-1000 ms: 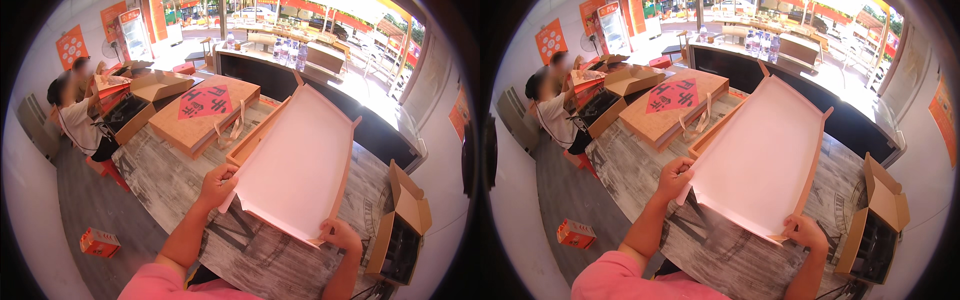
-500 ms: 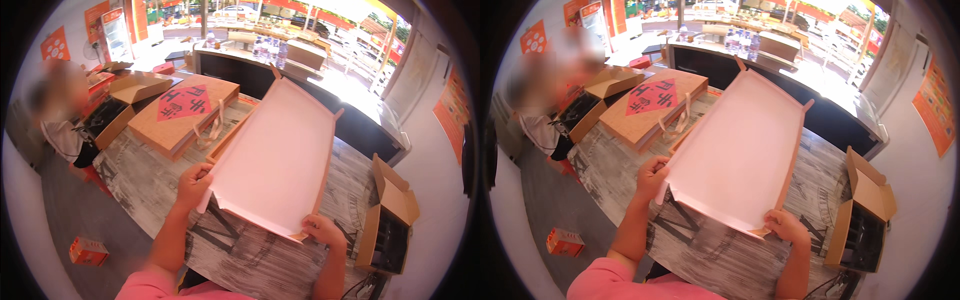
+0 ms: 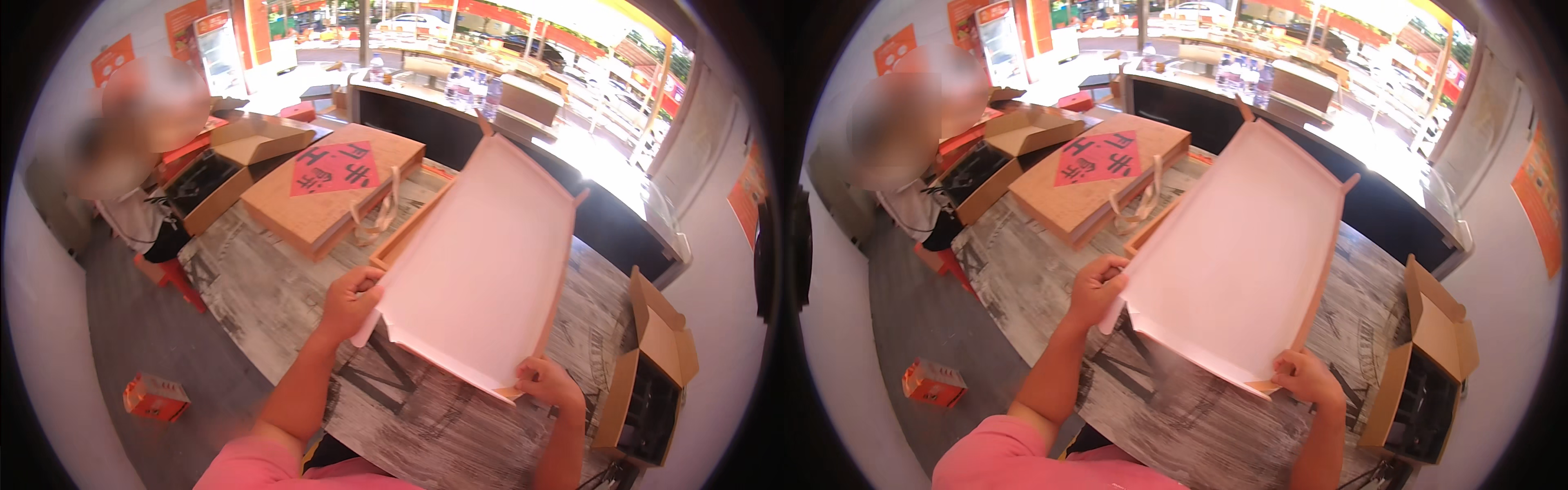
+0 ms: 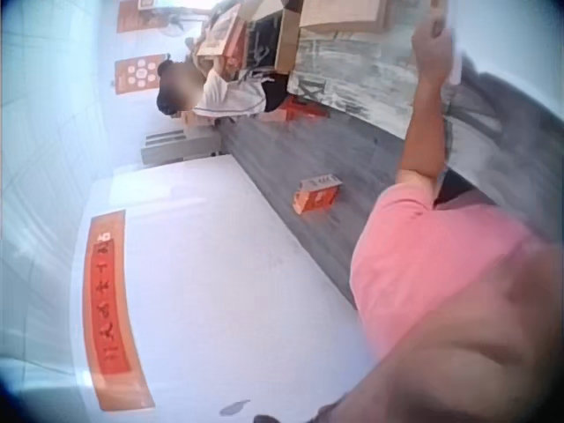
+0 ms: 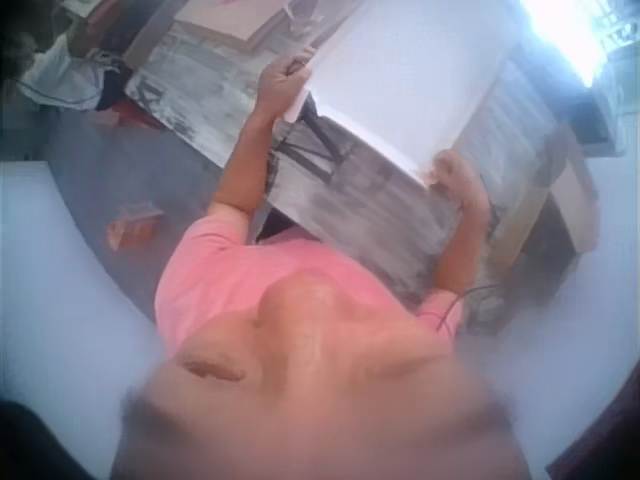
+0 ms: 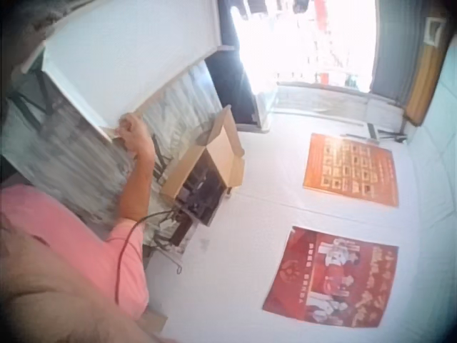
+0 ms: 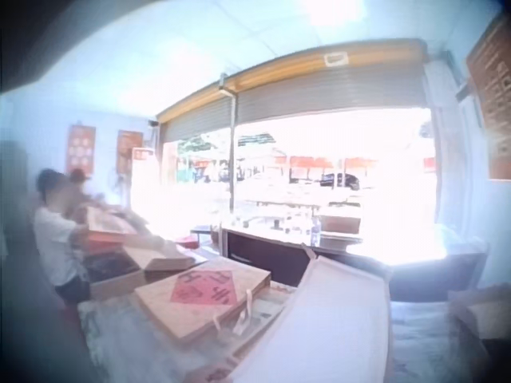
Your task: The person assembles small cardboard boxes by folding flaps and tucking them into place. They place the assembled boxes into a larger tray and then fold a larger cardboard box, tucking in the flaps to complete the assembly.
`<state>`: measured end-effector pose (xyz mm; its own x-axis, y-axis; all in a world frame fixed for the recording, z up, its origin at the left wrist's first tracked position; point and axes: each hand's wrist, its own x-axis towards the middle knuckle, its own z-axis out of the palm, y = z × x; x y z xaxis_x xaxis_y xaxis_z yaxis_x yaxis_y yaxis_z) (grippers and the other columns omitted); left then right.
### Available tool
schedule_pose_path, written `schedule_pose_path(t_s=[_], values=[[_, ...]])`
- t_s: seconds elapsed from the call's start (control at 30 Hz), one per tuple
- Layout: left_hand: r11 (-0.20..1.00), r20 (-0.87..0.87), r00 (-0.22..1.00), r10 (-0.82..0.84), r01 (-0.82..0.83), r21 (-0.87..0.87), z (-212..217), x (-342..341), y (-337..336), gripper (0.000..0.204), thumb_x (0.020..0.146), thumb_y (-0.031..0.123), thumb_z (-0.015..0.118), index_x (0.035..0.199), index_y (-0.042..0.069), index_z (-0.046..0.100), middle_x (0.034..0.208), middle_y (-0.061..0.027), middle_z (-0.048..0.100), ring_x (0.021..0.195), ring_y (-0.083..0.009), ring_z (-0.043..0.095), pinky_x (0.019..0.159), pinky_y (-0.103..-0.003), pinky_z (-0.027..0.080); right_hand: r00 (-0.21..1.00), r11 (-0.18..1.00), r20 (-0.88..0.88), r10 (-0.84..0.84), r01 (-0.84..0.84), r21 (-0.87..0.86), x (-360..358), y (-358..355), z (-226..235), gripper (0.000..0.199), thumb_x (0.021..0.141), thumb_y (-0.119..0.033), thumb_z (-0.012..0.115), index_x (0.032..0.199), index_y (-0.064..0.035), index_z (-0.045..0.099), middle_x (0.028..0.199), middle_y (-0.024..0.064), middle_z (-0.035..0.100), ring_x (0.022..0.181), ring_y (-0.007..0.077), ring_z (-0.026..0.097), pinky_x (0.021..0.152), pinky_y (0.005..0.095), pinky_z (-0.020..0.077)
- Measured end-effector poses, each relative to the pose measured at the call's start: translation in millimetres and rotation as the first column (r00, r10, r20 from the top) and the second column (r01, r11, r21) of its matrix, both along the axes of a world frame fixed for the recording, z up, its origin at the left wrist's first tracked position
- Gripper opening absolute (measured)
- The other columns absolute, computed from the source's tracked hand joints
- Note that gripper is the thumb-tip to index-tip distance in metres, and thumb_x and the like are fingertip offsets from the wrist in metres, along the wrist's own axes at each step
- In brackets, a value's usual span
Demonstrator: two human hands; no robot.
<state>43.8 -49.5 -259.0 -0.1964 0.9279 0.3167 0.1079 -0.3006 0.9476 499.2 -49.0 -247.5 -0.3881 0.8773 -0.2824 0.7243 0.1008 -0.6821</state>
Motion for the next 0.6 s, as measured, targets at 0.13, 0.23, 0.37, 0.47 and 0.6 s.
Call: schedule_pose_path(t_s=[0.13,0.23,0.37,0.47,0.6], values=[[1.0,-0.027,1.0,-0.014,0.013,-0.016,6.4,2.2,-6.4,0.02,0.098,0.005,0.067,0.116,-0.002,0.072,0.096,-0.0055,0.078,0.091,-0.0082,0.072,0.084,-0.027,0.055,0.985,0.999,0.17,-0.003,-0.006,0.051,-12.8,-1.3,10.8,0.02,0.087,-0.019,0.081,0.104,-0.0118,0.076,0.095,0.0157,0.069,0.085,0.0295,0.071,0.076,0.0419,0.0561],[1.0,-0.037,0.999,-0.022,0.022,-0.008,9.9,1.6,-9.5,0.021,0.099,0.006,0.067,0.117,-0.002,0.072,0.099,-0.0071,0.079,0.095,-0.0096,0.073,0.086,-0.028,0.056,0.959,0.999,0.285,0.005,-0.021,0.051,-27.5,-1.1,16.4,0.015,0.09,-0.021,0.076,0.102,-0.0113,0.074,0.092,0.0177,0.07,0.086,0.0307,0.072,0.077,0.0436,0.0562],[0.999,-0.052,0.998,-0.02,0.022,0.037,13.4,6.6,-12.5,0.023,0.099,0.007,0.067,0.119,-0.002,0.071,0.099,-0.0079,0.08,0.095,-0.0115,0.075,0.088,-0.029,0.057,0.93,0.993,0.364,-0.044,0.081,-0.087,-42.0,-8.1,31.4,0.013,0.094,-0.02,0.071,0.101,-0.0094,0.071,0.091,0.0179,0.072,0.089,0.0319,0.074,0.077,0.0455,0.0566],[1.0,-0.07,0.998,-0.005,0.007,0.03,14.8,6.5,-13.0,0.023,0.099,0.007,0.067,0.12,-0.002,0.071,0.1,-0.0088,0.08,0.094,-0.0117,0.075,0.087,-0.03,0.058,0.938,0.982,0.34,-0.061,0.117,-0.147,-43.9,-11.1,36.4,0.015,0.093,-0.02,0.073,0.102,-0.0086,0.071,0.093,0.0178,0.074,0.092,0.0332,0.075,0.079,0.0465,0.057],[1.0,-0.086,0.996,-0.006,0.008,0.018,15.5,8.1,-12.4,0.023,0.099,0.007,0.067,0.119,-0.002,0.072,0.1,-0.0094,0.08,0.093,-0.0124,0.075,0.086,-0.03,0.058,0.943,1.0,0.333,0.018,-0.012,-0.022,-28.8,-16.2,19.3,0.02,0.089,-0.021,0.078,0.103,-0.0076,0.071,0.094,0.0179,0.075,0.094,0.035,0.074,0.08,0.0467,0.0574]])
